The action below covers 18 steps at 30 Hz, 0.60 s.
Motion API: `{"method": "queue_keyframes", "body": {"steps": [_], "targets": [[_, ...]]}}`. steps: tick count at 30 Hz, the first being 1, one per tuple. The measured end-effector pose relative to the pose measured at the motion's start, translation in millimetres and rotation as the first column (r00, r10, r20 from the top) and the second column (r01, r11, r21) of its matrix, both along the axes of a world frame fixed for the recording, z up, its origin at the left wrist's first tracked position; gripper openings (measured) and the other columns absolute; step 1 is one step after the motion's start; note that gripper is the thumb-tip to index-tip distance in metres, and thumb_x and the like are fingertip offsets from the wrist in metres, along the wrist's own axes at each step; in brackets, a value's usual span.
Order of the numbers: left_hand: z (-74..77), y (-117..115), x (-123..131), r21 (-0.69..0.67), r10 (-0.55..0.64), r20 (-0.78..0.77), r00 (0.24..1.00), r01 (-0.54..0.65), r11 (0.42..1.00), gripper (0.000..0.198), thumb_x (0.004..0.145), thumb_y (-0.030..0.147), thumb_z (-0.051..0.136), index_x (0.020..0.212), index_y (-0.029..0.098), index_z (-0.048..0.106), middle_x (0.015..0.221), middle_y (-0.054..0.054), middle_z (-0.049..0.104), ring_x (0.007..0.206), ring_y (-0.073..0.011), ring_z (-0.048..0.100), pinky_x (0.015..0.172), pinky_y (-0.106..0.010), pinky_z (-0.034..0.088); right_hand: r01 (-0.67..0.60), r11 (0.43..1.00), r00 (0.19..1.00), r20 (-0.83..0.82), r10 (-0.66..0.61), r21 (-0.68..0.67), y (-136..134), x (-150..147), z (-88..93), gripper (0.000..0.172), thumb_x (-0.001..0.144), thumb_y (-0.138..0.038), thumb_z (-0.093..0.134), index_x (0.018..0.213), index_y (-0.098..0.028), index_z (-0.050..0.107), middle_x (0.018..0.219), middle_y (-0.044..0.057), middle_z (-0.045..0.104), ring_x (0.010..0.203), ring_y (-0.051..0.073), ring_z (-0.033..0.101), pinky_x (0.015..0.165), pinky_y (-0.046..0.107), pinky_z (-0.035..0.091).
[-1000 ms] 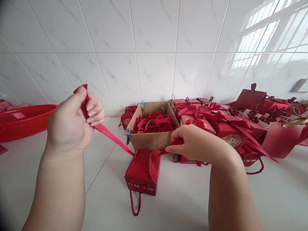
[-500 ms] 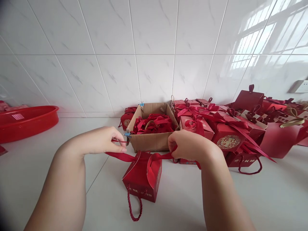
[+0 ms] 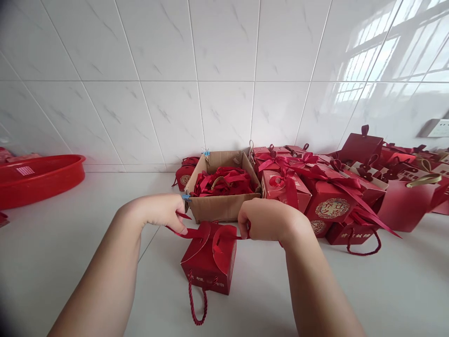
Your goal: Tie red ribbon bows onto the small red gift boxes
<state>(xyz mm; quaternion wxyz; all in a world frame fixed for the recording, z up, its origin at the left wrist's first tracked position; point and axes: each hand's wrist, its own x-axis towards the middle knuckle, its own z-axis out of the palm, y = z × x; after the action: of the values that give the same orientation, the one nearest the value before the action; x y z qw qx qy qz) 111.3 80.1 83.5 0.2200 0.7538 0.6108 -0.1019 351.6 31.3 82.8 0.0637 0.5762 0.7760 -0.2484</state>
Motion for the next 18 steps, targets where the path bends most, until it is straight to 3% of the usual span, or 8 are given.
{"method": "queue_keyframes", "body": {"steps": [5, 9, 14, 18], "targets": [[-1.9, 1.6, -0.4, -0.013, -0.038, -0.016, 0.999, 0.038, 0.999, 0.032, 0.051, 0.038, 0.066, 0.052, 0.021, 0.039, 0.055, 0.004, 0.035, 0.048, -0.0115, 0.027, 0.049, -0.028, 0.018, -0.059, 0.995, 0.998, 0.001, 0.059, 0.083, -0.3, 2.1, -0.4, 0.035, 0.064, -0.008, 0.053, 0.087, -0.027, 0.072, 0.084, 0.000, 0.068, 0.056, 0.011, 0.056, 0.043, 0.020, 0.037], [1.9, -0.8, -5.7, 0.042, -0.113, 0.022, 0.993, 0.112, 0.993, 0.040, 0.054, 0.045, 0.068, 0.056, 0.021, 0.035, 0.057, 0.004, 0.034, 0.049, -0.0111, 0.025, 0.049, -0.027, 0.016, -0.040, 0.995, 0.999, 0.006, 0.040, 0.093, 0.2, 9.2, -3.4, 0.044, 0.066, -0.013, 0.056, 0.103, -0.033, 0.069, 0.093, 0.001, 0.067, 0.057, 0.013, 0.058, 0.043, 0.022, 0.040], [9.3, -9.9, -6.3, 0.087, -0.119, 0.066, 0.991, 0.113, 0.990, 0.055, 0.055, 0.062, 0.066, 0.057, 0.021, 0.030, 0.056, 0.004, 0.027, 0.049, -0.0105, 0.020, 0.047, -0.028, 0.011, -0.037, 0.991, 0.999, -0.016, 0.040, 0.128, -5.3, 10.3, -0.6, 0.035, 0.065, -0.016, 0.058, 0.094, -0.032, 0.069, 0.086, 0.000, 0.066, 0.057, 0.013, 0.056, 0.042, 0.022, 0.038], [10.4, -13.1, -1.4, 0.072, -0.064, 0.104, 0.993, 0.057, 0.996, 0.058, 0.060, 0.068, 0.059, 0.056, 0.021, 0.024, 0.056, 0.004, 0.021, 0.047, -0.0100, 0.015, 0.046, -0.029, 0.009, -0.074, 0.990, 0.994, -0.067, 0.083, 0.122, -8.3, 6.6, 2.8, 0.016, 0.067, -0.028, 0.063, 0.083, -0.027, 0.067, 0.076, -0.001, 0.063, 0.056, 0.012, 0.052, 0.042, 0.021, 0.037]]}}
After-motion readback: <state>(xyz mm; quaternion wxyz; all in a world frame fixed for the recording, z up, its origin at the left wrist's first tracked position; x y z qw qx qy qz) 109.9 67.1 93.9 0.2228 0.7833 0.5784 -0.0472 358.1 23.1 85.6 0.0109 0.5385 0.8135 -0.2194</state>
